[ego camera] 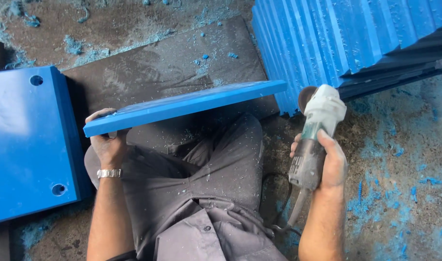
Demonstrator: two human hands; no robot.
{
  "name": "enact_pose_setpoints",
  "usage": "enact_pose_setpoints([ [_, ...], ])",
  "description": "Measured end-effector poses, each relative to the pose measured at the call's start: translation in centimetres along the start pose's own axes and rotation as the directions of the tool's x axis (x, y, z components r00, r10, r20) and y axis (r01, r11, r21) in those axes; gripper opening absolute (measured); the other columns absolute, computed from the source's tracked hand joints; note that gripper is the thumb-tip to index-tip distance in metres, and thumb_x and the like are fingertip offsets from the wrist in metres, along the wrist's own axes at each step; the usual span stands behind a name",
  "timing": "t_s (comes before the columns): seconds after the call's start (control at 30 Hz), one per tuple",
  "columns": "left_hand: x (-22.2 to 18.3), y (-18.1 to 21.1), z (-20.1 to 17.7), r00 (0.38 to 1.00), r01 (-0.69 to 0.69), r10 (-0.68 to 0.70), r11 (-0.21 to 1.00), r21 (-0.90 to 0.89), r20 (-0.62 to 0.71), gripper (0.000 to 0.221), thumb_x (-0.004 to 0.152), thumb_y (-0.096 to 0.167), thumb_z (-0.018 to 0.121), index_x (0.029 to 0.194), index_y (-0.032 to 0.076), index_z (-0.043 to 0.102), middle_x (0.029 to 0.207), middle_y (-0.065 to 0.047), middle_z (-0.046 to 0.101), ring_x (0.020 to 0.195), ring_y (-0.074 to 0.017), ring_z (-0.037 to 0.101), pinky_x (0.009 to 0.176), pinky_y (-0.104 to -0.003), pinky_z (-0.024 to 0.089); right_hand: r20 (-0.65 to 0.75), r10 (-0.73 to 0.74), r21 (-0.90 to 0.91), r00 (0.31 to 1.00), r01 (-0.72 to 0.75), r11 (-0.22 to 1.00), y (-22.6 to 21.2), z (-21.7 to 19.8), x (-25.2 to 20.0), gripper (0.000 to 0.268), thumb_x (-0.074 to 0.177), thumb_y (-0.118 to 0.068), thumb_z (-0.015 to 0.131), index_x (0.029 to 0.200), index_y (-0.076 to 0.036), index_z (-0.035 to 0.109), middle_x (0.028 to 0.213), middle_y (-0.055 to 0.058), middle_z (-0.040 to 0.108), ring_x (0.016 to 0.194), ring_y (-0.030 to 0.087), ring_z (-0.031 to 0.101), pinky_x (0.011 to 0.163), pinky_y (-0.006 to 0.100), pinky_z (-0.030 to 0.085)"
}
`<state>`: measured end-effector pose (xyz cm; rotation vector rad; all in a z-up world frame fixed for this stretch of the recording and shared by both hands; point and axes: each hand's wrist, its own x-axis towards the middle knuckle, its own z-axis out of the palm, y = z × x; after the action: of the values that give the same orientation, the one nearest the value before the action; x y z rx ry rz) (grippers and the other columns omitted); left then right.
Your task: Grinding and smoothing the edges of blue plastic plates using a handheld power grinder.
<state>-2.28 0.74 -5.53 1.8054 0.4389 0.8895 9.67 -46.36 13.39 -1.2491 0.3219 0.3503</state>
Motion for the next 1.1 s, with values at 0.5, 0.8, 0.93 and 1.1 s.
enact_pose_setpoints([
  [0.5, 7.3, 15.1, 9.4, 0.821, -0.567, 0.348, 0.592, 0.573, 0.453, 0.054, 0.077, 0.031, 0.090, 0.123, 0.013, 0.068, 0.121, -0.007, 0.066, 0.119, -0.0305, 0.061, 0.107, -0.046, 0.046, -0.009, 0.003, -0.043, 1.000, -0.003, 0.999, 4.8, -1.7, -2.2, 0.041, 0.095, -0.028, 0.059, 0.116, 0.007, 0.059, 0.092, 0.018, 0.069, 0.074, 0.025, 0.070, 0.064, 0.038, 0.060],
  [0.8, 6.9, 16.7, 30.8, 0.681, -0.663, 0.367, 0.677, 0.320, 0.633, 0.045, 0.083, 0.021, 0.077, 0.122, 0.007, 0.060, 0.118, -0.013, 0.064, 0.108, -0.0312, 0.063, 0.087, -0.045, 0.049, -0.040, 0.027, 0.020, 0.999, -0.026, 0.999, 6.3, -3.5, -3.4, 0.040, 0.095, -0.027, 0.059, 0.114, 0.009, 0.061, 0.091, 0.018, 0.069, 0.075, 0.026, 0.070, 0.064, 0.039, 0.060],
  [0.93, 8.5, 16.9, 34.3, 0.675, -0.563, 0.115, 0.718, 0.409, 0.729, 0.049, 0.072, 0.011, 0.076, 0.118, 0.006, 0.058, 0.112, -0.015, 0.067, 0.104, -0.0336, 0.067, 0.085, -0.049, 0.050, -0.046, 0.056, 0.047, 0.997, -0.054, 0.997, 7.6, -5.1, -3.9, 0.040, 0.094, -0.027, 0.058, 0.110, 0.010, 0.062, 0.089, 0.019, 0.070, 0.072, 0.027, 0.070, 0.063, 0.040, 0.060],
  [1.1, 13.6, 17.1, 34.3, 0.732, -0.488, 0.052, 0.736, 0.470, 0.679, 0.040, 0.073, 0.022, 0.080, 0.104, 0.007, 0.062, 0.097, -0.018, 0.073, 0.094, -0.0378, 0.070, 0.095, -0.057, 0.045, -0.029, 0.075, 0.035, 0.997, -0.074, 0.997, 7.3, -6.2, -4.7, 0.041, 0.096, -0.029, 0.057, 0.111, 0.008, 0.063, 0.087, 0.020, 0.070, 0.071, 0.026, 0.069, 0.063, 0.037, 0.059],
])
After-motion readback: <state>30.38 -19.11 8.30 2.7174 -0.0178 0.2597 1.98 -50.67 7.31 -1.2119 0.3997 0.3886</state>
